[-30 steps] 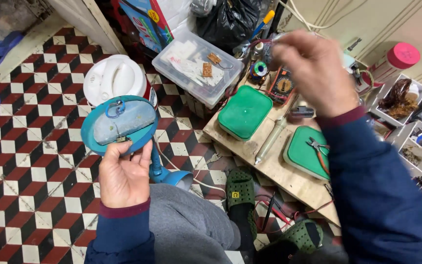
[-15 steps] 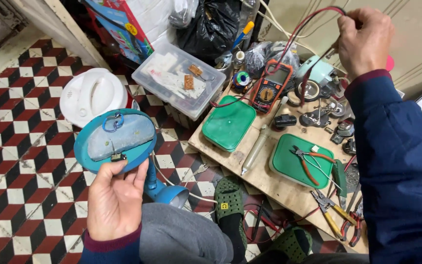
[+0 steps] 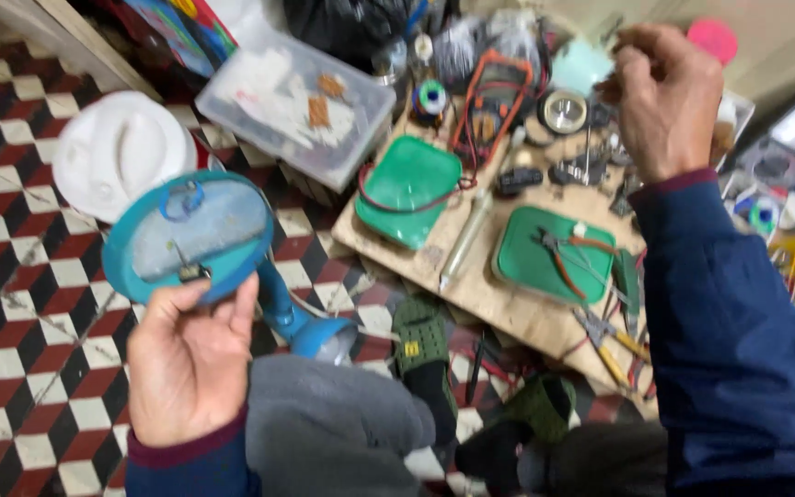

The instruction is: Assembling and testing the internal electrical components of a lamp using a soldering iron and multimeter.

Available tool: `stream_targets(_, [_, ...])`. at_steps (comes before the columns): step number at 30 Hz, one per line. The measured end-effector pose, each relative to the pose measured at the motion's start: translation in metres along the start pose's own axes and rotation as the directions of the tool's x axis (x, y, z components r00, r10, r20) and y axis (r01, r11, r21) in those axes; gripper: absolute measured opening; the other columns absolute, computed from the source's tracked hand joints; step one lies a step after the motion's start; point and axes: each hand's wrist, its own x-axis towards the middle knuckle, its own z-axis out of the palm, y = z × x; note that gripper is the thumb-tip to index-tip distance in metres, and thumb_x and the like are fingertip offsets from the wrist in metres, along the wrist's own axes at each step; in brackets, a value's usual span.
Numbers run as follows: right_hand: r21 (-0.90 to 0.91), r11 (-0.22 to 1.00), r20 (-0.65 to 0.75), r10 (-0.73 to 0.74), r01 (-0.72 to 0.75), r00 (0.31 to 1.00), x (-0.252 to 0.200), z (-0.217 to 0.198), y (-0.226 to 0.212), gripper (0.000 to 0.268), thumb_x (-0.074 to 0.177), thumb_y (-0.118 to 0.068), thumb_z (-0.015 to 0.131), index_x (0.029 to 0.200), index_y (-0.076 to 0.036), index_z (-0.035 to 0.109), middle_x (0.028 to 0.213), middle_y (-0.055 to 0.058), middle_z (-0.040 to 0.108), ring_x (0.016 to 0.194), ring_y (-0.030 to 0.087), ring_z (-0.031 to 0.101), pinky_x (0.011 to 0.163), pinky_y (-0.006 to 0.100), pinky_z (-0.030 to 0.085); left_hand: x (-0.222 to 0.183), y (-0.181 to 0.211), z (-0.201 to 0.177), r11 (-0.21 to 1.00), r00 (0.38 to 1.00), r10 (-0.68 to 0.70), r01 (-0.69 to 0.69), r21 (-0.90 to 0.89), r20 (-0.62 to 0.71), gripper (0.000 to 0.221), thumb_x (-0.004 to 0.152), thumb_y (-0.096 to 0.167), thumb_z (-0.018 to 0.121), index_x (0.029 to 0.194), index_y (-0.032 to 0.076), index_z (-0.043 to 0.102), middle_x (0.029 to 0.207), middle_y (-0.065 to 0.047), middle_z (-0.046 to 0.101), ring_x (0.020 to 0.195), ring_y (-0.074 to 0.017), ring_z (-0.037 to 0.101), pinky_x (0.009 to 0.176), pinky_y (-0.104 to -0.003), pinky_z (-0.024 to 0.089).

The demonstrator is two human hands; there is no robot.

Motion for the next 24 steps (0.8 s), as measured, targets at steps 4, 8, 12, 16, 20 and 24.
stream_targets(4, [-0.37, 0.84, 0.31, 0.514, -0.396, 0.8, -0.095, 0.0, -0.068, 0.027, 0.111, -0.022, 0.067, 0.114, -0.002, 0.084, 0.095, 0.012, 0.079, 0.076, 0.021, 0.069, 0.073, 0.034, 0.059, 0.004, -0.001, -0.007, 0.999, 0.998, 0.021, -0.018, -0.046, 0.053, 0.07, 0.087, 0.002, 0.062, 0.156, 0.006, 0.05, 0.15, -0.011, 0.067, 0.128, -0.0226, 0.071, 0.113, -0.038, 0.062])
stream_targets(8, [-0.57, 0.428, 0.479, 0.867, -0.701, 0.139, -0.237, 0.03, -0.061, 0.03, 0.105, -0.023, 0.068, 0.108, -0.003, 0.09, 0.083, 0.01, 0.088, 0.06, 0.02, 0.077, 0.062, 0.032, 0.064, 0.004, 0.0, -0.009, 0.999, 0.995, 0.012, -0.008, -0.04, 0.096, 0.07, 0.087, -0.001, 0.063, 0.156, 0.006, 0.052, 0.149, -0.011, 0.067, 0.125, -0.0218, 0.072, 0.112, -0.037, 0.063])
stream_targets(12, [-0.823, 0.414, 0.422, 0.904, -0.389, 0.07, -0.415, 0.081, 0.034, 0.036, 0.093, -0.033, 0.078, 0.121, -0.011, 0.083, 0.12, 0.018, 0.082, 0.109, 0.04, 0.078, 0.097, 0.046, 0.063, 0.001, 0.0, -0.009, 0.999, 0.994, 0.007, -0.003, -0.04, 0.11, 0.07, 0.086, -0.003, 0.064, 0.155, 0.005, 0.052, 0.146, -0.013, 0.067, 0.12, -0.023, 0.074, 0.105, -0.036, 0.066])
stream_targets(16, [-0.761, 0.286, 0.287, 0.953, -0.582, 0.093, -0.453, 0.11, 0.036, 0.044, 0.096, -0.045, 0.072, 0.119, -0.009, 0.084, 0.122, 0.019, 0.082, 0.113, 0.042, 0.077, 0.099, 0.047, 0.061, -0.001, 0.0, -0.009, 1.0, 0.995, 0.004, -0.002, -0.022, 0.1, 0.069, 0.086, -0.002, 0.063, 0.154, 0.003, 0.053, 0.14, -0.014, 0.07, 0.115, -0.0234, 0.075, 0.107, -0.036, 0.065])
stream_targets(20, [-0.778, 0.2, 0.195, 0.978, -0.596, 0.073, -0.46, 0.139, 0.019, 0.061, 0.097, -0.057, 0.075, 0.12, -0.001, 0.079, 0.122, 0.024, 0.08, 0.114, 0.043, 0.077, 0.1, 0.048, 0.061, -0.003, 0.001, -0.011, 1.0, 0.996, -0.003, 0.005, -0.021, 0.094, 0.068, 0.086, -0.002, 0.063, 0.153, 0.002, 0.055, 0.137, -0.014, 0.071, 0.113, -0.0234, 0.075, 0.107, -0.037, 0.065])
stream_targets(24, [-0.674, 0.213, 0.219, 0.972, -0.708, 0.084, -0.471, 0.144, 0.021, 0.045, 0.093, -0.035, 0.074, 0.127, -0.007, 0.078, 0.126, 0.022, 0.08, 0.118, 0.042, 0.074, 0.102, 0.048, 0.059, -0.002, 0.001, -0.015, 1.0, 0.996, -0.007, 0.009, -0.029, 0.094, 0.07, 0.086, -0.002, 0.065, 0.154, 0.002, 0.054, 0.136, -0.015, 0.071, 0.111, -0.0227, 0.077, 0.105, -0.036, 0.066])
